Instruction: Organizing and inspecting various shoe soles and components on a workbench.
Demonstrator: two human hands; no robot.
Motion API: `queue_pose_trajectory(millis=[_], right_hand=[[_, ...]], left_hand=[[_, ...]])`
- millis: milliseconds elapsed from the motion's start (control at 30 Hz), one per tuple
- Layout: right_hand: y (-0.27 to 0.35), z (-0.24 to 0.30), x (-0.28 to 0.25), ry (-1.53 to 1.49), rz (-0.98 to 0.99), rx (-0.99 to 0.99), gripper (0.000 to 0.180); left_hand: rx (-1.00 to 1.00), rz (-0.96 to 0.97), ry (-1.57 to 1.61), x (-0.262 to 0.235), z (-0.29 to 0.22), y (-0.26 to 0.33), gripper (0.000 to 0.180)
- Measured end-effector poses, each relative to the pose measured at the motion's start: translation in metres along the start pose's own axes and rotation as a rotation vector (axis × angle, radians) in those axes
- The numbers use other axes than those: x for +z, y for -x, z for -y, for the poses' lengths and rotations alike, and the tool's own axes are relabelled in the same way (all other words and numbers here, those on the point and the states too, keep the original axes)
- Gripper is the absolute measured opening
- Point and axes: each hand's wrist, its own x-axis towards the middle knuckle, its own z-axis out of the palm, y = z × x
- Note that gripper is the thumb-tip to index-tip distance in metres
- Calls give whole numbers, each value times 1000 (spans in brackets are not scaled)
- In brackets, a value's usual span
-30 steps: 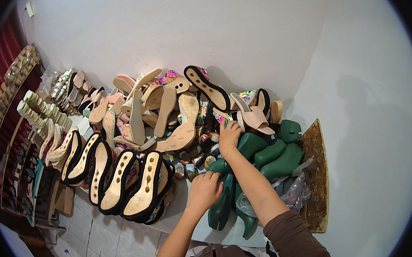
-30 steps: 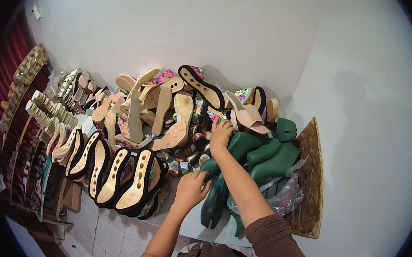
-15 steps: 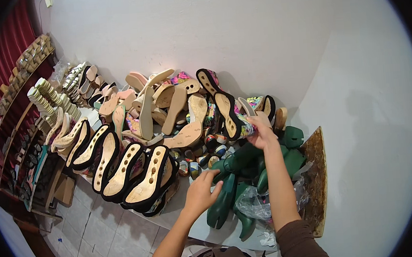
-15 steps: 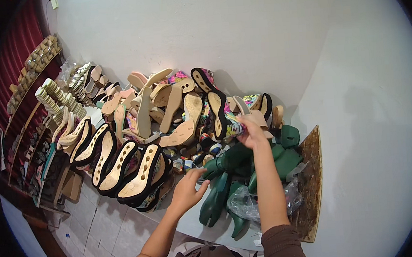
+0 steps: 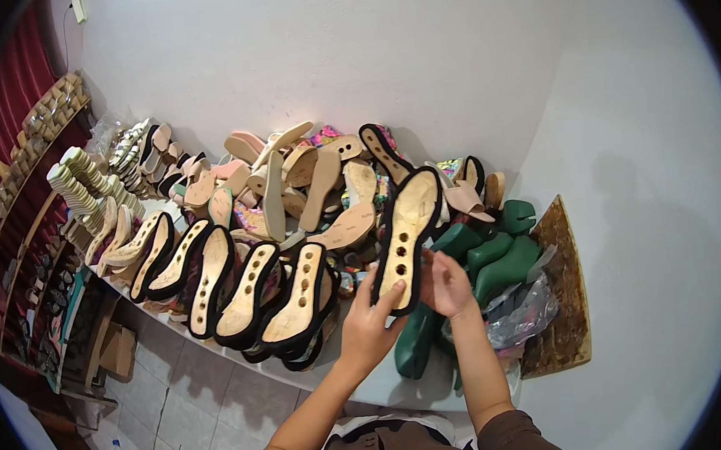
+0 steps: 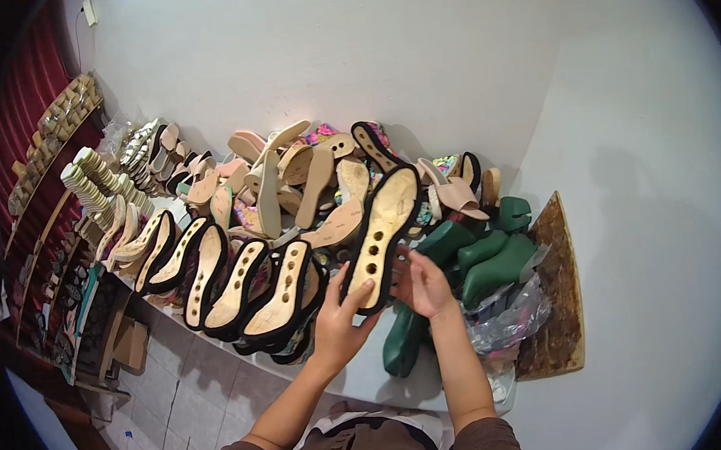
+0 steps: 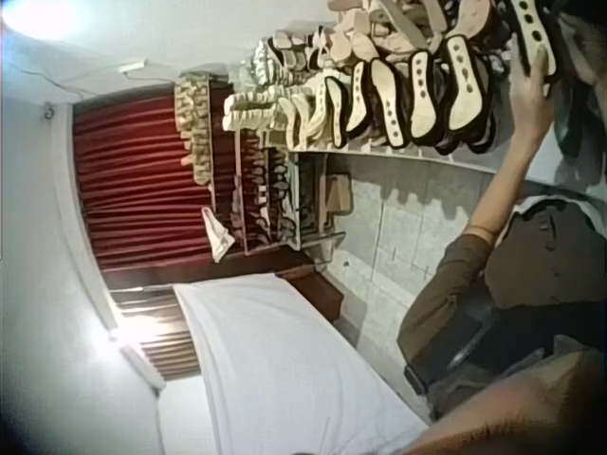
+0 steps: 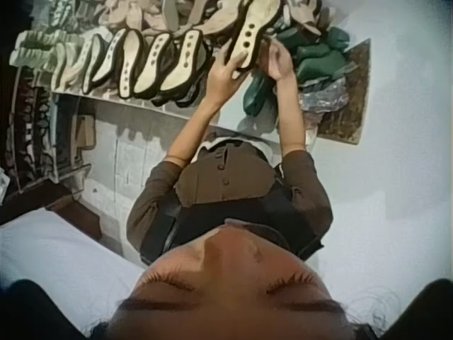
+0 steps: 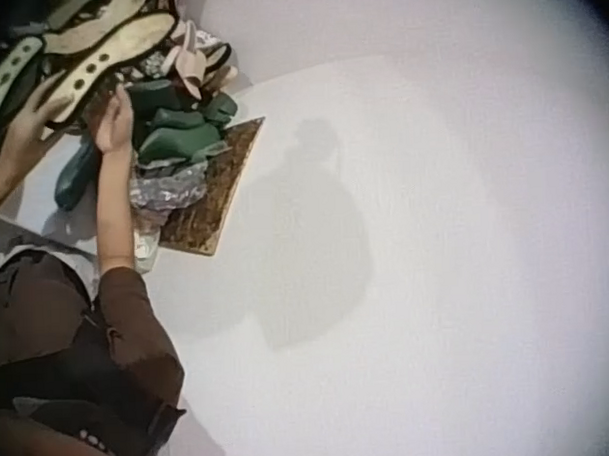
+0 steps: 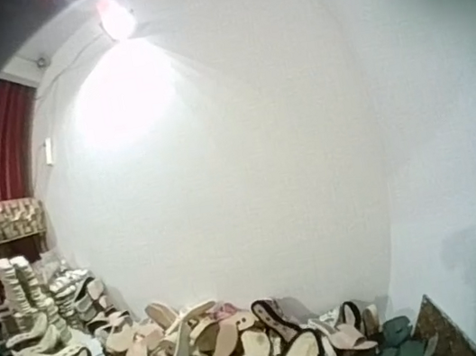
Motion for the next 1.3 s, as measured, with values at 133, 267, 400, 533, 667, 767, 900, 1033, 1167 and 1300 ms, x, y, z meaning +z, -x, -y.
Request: queue_pose_trajectory(millis=[133,267,400,533,667,767,900,1033,1167,1300], right_hand=[[-5,-6,14,47,-117,-216,42],[-3,-5,49,73,-119,-357,43],[3,-12,20,169,-363,-334,35],[4,-50,21,415,-591,-433,32],[19,-76,-5,503,-694,-440,33],[20,-93,-3,440,-762,-443,34],[18,-101,5,469,-697,-465,34],[12,-93,15,390,-599,-470,31],[8,-83,28,338,-509,-479,30],[6,-82,38,337,-461,-526,38]], left_hand=[[104,82,-38,-27,-1,18,59],[147,157,11,-62,0,32,59],[250,247,19,-91,5,43,58],[172,310,24,-95,16,74,57],[130,339,82,-92,14,101,43],[148,354,62,-98,21,107,40],[164,394,39,-109,30,103,41],[214,424,18,-116,32,90,39],[314,370,-34,-118,27,80,45],[312,331,-25,-117,27,77,63]])
